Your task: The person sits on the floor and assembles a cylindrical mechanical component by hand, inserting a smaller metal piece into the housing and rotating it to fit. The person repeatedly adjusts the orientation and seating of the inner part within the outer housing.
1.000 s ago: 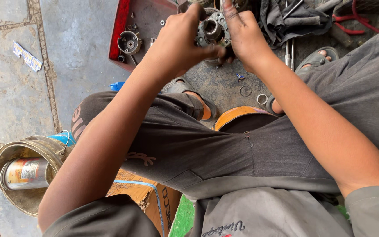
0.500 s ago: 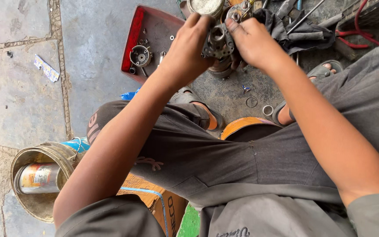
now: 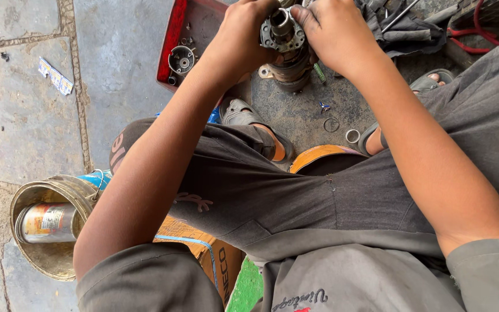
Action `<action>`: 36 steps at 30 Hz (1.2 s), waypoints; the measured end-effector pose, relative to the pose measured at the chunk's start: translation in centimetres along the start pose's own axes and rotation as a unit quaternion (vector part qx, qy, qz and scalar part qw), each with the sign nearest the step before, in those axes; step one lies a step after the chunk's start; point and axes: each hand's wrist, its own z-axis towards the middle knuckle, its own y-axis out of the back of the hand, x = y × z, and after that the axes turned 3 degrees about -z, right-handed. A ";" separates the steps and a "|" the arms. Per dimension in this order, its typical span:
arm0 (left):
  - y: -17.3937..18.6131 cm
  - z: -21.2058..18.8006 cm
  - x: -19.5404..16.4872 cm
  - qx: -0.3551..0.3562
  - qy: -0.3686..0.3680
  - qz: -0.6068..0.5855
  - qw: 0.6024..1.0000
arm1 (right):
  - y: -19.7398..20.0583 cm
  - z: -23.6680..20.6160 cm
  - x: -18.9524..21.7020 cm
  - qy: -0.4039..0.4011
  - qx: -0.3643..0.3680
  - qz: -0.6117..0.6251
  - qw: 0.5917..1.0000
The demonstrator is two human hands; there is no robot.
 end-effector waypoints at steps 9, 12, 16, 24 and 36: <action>-0.2 -0.9 1.6 0.028 0.051 -0.062 0.996 | -0.7 0.0 -0.4 0.014 -0.022 -0.021 0.999; 0.0 -0.7 2.3 0.051 0.080 -0.077 0.992 | -0.2 0.1 -0.6 -0.030 0.024 0.047 0.998; 0.5 0.0 3.1 0.093 0.126 -0.102 0.982 | 1.4 0.3 -0.8 -0.194 0.177 0.131 0.956; 1.8 1.2 1.9 0.142 0.207 -0.201 0.947 | 4.9 -0.8 0.0 -0.094 0.188 0.042 0.977; 0.6 1.4 3.4 0.112 0.114 -0.131 0.978 | 4.3 -0.2 1.0 -0.166 0.203 0.257 0.930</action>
